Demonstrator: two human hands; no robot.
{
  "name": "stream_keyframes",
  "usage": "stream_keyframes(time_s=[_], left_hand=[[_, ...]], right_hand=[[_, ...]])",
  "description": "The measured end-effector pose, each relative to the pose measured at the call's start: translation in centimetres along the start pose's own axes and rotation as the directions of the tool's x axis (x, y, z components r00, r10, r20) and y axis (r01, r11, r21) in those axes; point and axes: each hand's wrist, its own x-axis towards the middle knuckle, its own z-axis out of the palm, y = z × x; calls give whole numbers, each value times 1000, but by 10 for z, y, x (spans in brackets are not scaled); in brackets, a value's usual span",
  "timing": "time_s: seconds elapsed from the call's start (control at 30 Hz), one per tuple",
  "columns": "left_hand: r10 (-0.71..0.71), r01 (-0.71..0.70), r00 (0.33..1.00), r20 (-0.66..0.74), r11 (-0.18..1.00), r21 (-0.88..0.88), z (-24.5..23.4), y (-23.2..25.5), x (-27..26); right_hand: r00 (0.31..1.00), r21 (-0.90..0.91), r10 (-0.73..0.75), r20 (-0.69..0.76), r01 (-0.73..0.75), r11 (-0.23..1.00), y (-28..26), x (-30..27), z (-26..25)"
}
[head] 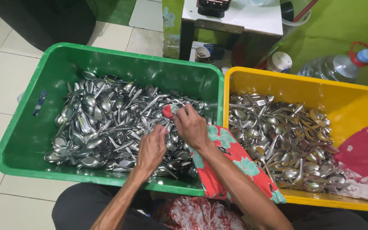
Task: Wiping and sorting spoons and forks from a green bin into a yellow bin using a cloth.
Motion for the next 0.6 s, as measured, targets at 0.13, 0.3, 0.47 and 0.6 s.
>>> stream_keyframes(time_s=[0.13, 0.3, 0.47, 0.6], left_hand=[[17, -17, 1000, 2, 1000, 10, 3, 5, -2], [14, -14, 1000, -4, 1000, -12, 9, -7, 2], [49, -49, 999, 0, 998, -25, 1, 8, -1], [28, -28, 1000, -1, 998, -50, 8, -4, 3]], right_hand=[[997, -83, 74, -24, -76, 994, 10, 3, 4], [991, 89, 95, 99, -104, 991, 12, -5, 18], [991, -48, 131, -9, -131, 990, 14, 3, 7], [996, 2, 91, -28, -91, 996, 23, -5, 25]])
